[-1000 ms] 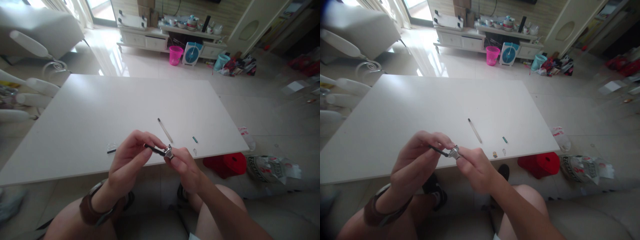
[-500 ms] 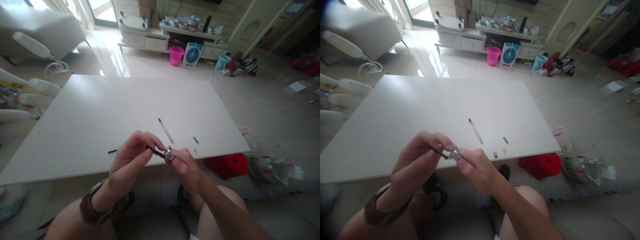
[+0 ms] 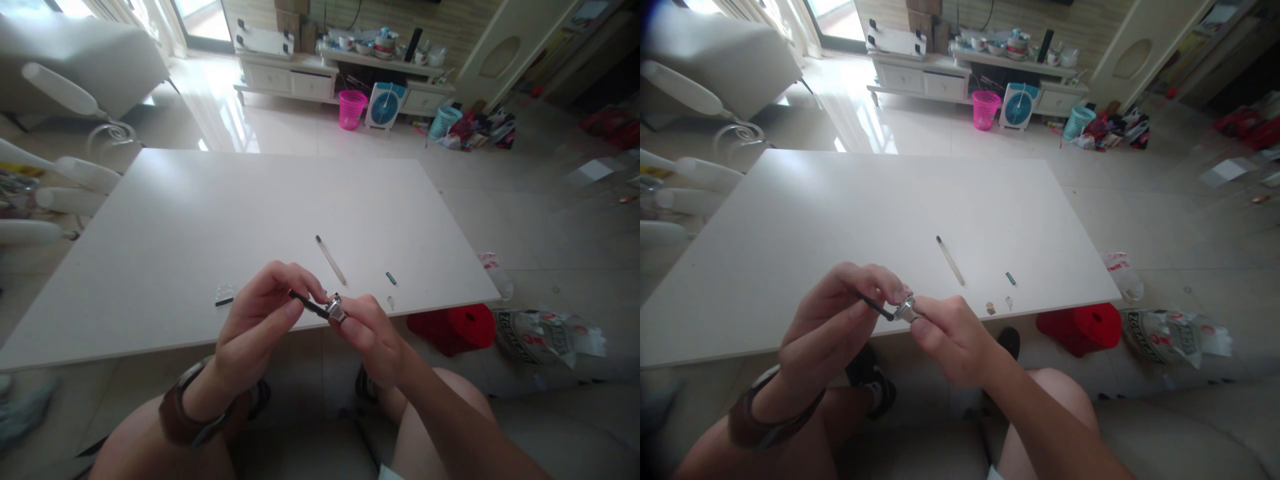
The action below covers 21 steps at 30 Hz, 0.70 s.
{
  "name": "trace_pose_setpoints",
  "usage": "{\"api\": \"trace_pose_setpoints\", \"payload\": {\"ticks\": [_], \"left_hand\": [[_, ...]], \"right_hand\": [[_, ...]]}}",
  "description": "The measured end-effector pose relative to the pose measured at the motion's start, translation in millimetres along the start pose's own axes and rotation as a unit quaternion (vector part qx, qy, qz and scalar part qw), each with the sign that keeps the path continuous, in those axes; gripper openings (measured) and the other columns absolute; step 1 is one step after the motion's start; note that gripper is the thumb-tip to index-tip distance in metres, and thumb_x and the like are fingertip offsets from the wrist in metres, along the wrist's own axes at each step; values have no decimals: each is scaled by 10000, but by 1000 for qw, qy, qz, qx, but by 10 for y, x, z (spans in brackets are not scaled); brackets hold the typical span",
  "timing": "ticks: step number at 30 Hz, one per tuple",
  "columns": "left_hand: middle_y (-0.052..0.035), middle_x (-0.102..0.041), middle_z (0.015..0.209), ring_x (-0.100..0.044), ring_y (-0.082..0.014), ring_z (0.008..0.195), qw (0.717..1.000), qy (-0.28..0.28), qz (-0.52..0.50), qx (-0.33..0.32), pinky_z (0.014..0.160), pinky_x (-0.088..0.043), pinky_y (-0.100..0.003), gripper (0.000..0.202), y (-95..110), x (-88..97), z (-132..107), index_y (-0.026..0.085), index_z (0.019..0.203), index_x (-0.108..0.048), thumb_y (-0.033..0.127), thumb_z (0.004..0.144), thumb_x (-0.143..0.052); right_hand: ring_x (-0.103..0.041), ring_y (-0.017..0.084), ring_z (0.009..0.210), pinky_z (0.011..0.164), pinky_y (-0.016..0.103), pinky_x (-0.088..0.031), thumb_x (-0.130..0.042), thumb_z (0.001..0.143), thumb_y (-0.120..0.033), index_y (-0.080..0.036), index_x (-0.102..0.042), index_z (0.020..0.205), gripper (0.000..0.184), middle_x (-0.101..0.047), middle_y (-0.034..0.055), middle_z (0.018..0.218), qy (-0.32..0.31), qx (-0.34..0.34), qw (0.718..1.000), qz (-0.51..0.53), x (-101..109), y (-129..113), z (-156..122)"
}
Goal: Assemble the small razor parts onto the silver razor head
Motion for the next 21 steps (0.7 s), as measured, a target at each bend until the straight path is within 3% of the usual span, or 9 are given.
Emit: {"api": "trace_pose_setpoints", "payload": {"ticks": [7,16,21], "left_hand": [[-92,-685,965,-649,-215,944,1000,-2,16,0,885,-554,-351,78,15,-6,-6,198,996,-699,184,960,-632],[-80,-685,942,-662,-205,962,1000,-14,-1,-7,1067,-557,-419,116,40,-43,4,195,999,-718,154,962,-616],[-82,-701,991,-674,-216,1015,1000,6,-20,1,1013,-563,-392,117,-5,-26,9,199,1010,-716,160,961,-618]], "right_hand": [[-301,115,611,583,283,-302,-455,1052,-467,-217,-435,754,389,-377,-43,684,2,-2,1000,-23,4,-3,11],[-291,124,618,589,295,-290,-460,1042,-482,-220,-430,759,386,-373,-42,665,1,2,999,-46,5,19,1],[-312,118,600,588,292,-295,-464,1047,-482,-218,-440,767,386,-379,-45,670,16,22,999,-33,2,47,2]]}}
Point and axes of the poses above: each hand's wrist, its own z-axis towards the middle knuckle, its own x-axis out of the back of the hand, y = z × x, the point moved 1 cm from there along z, towards the middle knuckle
